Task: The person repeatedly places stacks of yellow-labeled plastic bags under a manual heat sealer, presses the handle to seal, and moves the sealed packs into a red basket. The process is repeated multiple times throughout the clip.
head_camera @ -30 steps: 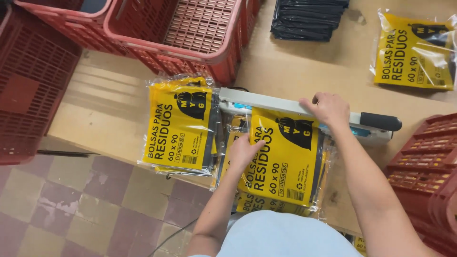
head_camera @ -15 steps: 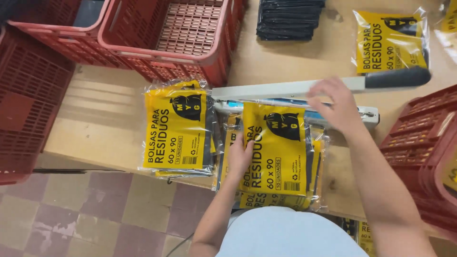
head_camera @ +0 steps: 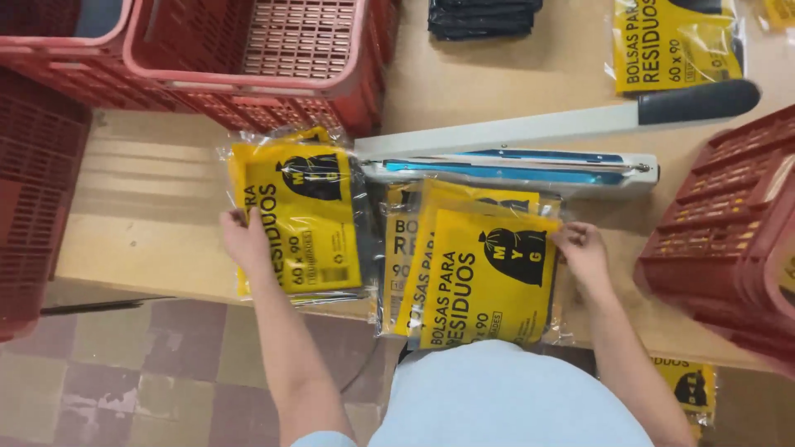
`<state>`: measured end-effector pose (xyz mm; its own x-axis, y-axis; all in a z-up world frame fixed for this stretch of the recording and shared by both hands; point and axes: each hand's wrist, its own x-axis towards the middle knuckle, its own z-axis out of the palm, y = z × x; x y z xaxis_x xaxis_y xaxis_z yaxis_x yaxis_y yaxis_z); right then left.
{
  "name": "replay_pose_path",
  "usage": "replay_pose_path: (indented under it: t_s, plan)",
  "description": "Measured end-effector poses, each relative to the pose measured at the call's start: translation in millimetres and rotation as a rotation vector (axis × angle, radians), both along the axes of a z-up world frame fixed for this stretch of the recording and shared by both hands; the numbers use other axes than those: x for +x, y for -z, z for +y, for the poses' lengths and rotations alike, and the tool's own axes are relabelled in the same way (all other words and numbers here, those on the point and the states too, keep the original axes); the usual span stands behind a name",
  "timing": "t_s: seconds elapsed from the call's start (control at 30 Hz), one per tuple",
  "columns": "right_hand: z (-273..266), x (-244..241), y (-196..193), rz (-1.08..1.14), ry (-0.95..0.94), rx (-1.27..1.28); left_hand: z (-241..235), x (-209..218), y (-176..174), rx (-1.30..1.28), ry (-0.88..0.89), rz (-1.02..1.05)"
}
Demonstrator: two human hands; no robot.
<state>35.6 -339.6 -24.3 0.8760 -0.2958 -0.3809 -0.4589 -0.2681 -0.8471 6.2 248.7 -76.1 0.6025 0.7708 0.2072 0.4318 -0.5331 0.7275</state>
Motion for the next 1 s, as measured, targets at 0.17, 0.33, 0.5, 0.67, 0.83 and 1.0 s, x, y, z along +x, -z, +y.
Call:
replay_pose_path:
  t_s: [0.17, 0.33, 0.5, 0.67, 0.83, 1.0]
  plan:
    - [18, -2, -4, -0.165, 0.114, -0.014, -45, 15, -28, 0.32, -0.22, 0.242]
    - [32, -4, 2, -0.368, 0.163, 0.01, -172, 11, -50, 0.453, -0.04, 0.122]
    - [70, 17, -25, -0.492, 0.252, 0.131, -285, 19, -81, -0.423, 0.562, 0.486]
    - [62, 58, 2, -0.537, 0.344, 0.153, -277, 41, -48, -0.518, 0.514, 0.404]
    - [49, 87, 25, -0.583, 0.423, 0.21, -279, 55, -69, -0.592, 0.471, 0.422]
    - [56, 86, 25, -0.562, 0.487, 0.246, -281, 44, -71, -0.744, 0.472, 0.382]
